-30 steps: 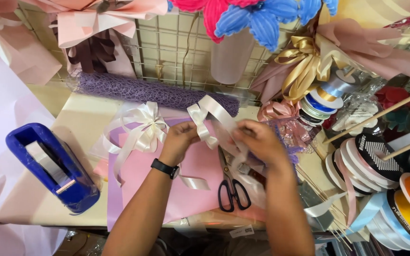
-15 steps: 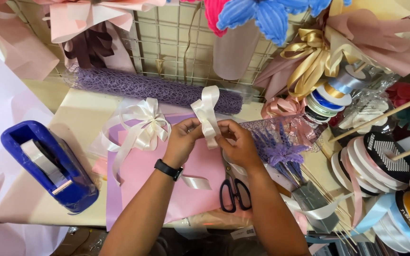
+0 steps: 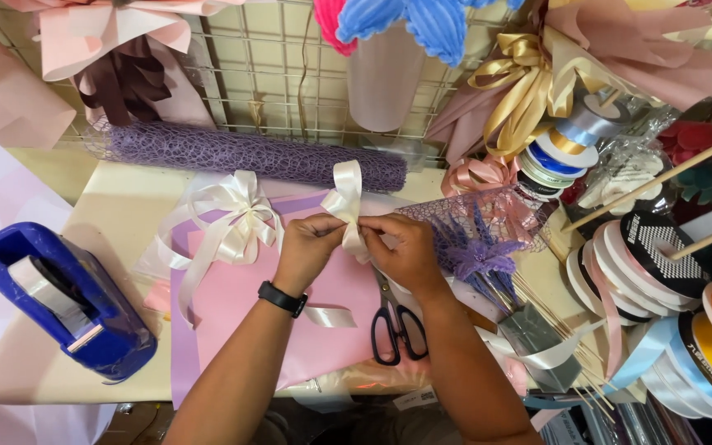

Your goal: The person ties a white satin ribbon into a bow by hand, then uses scissors to trim the ends. They repeat this process to create a second bow, adjusting the loops and tails of both ribbons on a pink surface.

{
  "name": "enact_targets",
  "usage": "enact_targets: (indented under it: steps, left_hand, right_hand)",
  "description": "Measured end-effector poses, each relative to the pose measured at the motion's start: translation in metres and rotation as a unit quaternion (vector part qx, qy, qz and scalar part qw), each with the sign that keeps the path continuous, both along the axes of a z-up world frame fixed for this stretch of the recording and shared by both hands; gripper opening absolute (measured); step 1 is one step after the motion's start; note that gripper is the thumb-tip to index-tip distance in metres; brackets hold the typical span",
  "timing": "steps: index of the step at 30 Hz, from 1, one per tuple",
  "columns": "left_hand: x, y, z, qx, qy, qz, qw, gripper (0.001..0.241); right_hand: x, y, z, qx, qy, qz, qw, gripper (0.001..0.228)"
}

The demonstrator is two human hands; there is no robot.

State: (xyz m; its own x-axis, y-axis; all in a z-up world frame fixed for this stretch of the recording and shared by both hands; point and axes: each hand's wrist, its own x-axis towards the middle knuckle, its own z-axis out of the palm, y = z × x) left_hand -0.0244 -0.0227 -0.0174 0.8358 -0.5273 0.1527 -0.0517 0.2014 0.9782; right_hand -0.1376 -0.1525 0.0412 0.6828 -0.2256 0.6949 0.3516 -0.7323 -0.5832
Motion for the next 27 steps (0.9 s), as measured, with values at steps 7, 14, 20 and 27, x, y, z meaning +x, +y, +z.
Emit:
enact_targets:
  steps: [7, 14, 20, 27]
  left_hand:
    - [0.003, 0.005, 0.000, 0.033, -0.028, -0.083, 0.996, 0.013]
    - [0.002, 0.010, 0.005, 0.036, -0.065, -0.116, 0.991, 0.016]
    - [0.035, 0.011, -0.029, -0.048, 0.127, -0.090, 0.987, 0.009]
    - [0.071, 0.041, -0.035, -0.335, 0.216, -0.075, 0.914, 0.011]
  right_hand:
    - [-0.007, -0.021, -0.005, 0.125, 0.137, 0.066, 0.981, 0.013]
    - [-0.008, -0.026, 0.000, 0.110, 0.192, 0.004, 0.975, 0.027]
    - [-0.011, -0.024, -0.006, 0.153, 0.238, 0.136, 0.950, 0.019]
    - [-0.031, -0.054, 0.015, 0.141, 0.252, 0.185, 0.939, 0.012]
